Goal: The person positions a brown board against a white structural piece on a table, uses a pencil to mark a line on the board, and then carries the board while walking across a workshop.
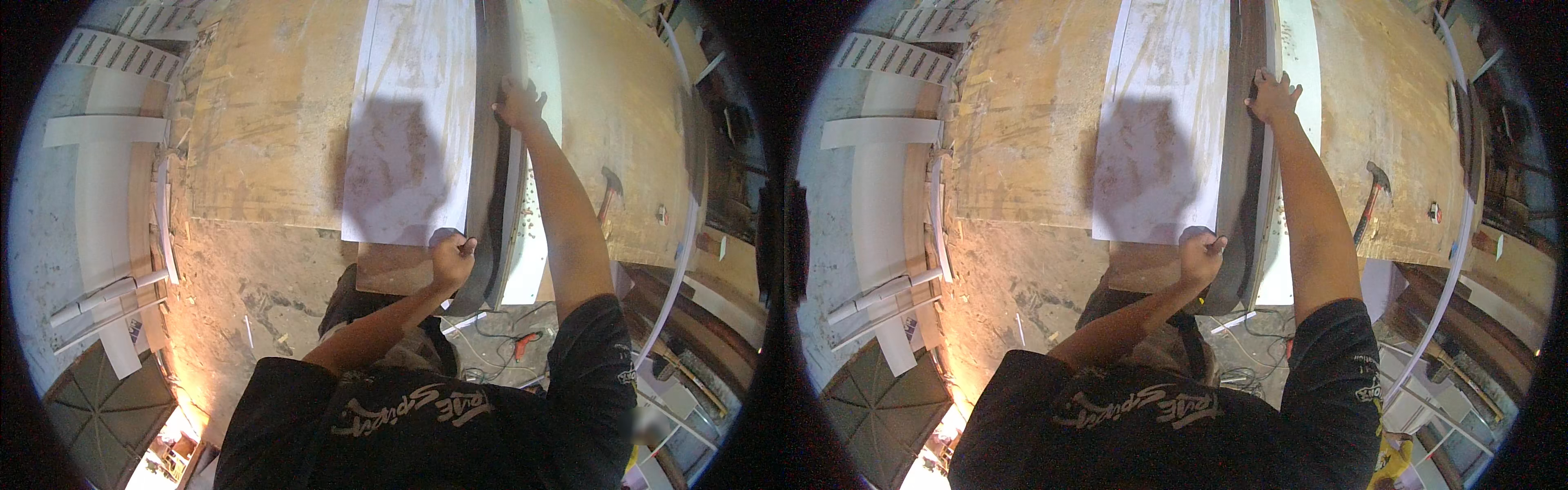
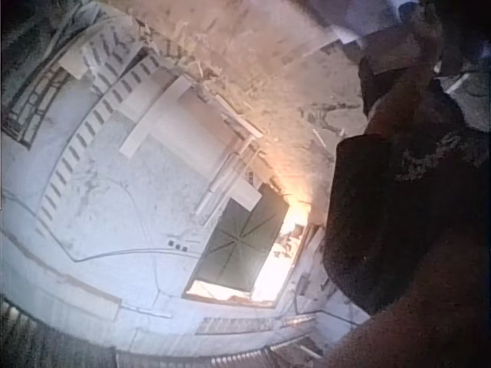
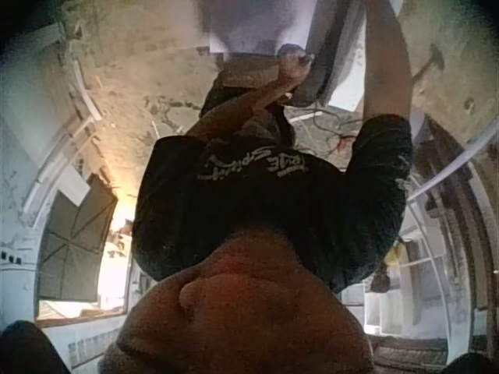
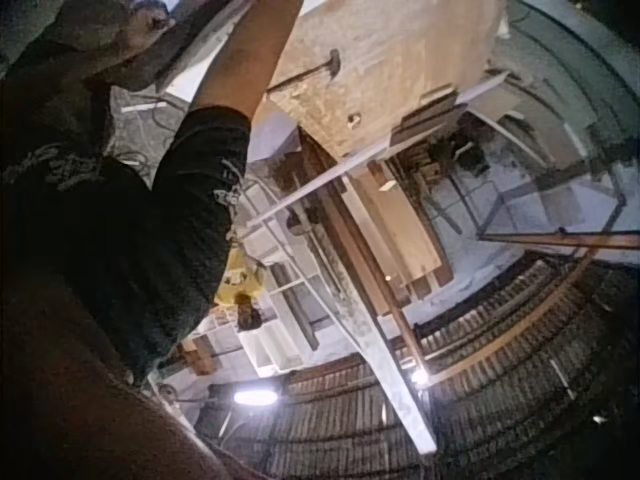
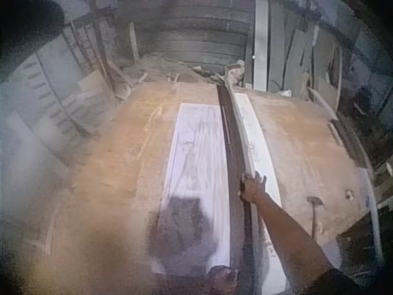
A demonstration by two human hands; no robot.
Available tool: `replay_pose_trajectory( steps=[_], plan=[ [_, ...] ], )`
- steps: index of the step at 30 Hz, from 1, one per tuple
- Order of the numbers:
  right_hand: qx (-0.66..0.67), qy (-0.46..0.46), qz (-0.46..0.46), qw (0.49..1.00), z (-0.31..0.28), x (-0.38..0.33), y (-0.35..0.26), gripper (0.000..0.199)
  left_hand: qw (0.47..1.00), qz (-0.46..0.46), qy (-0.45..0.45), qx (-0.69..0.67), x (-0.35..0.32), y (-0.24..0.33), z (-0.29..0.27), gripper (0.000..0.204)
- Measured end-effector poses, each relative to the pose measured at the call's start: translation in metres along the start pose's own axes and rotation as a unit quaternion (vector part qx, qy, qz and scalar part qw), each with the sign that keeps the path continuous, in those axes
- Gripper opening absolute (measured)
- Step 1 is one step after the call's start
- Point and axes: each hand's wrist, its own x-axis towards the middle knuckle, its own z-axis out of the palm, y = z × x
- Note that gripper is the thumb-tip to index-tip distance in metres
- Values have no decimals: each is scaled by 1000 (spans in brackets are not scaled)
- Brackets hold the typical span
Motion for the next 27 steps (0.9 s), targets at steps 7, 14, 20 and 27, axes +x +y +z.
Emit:
replay_pose_trajectory(
  steps=[7,14,20,27],
  plan=[
    [6,3,-11,1000,-1,0,1,79,998,-30,-20,52,26,15,-1,31],
    [19,9,-12,1000,2,1,2,77,996,-44,-8,79,54,15,8,31],
    [-8,-1,-2,1000,1,1,1,80,988,-69,-92,100,79,6,7,33],
    [3,-13,4,1000,-2,1,0,82,985,-84,-145,31,-21,-4,-13,35]
  ],
)
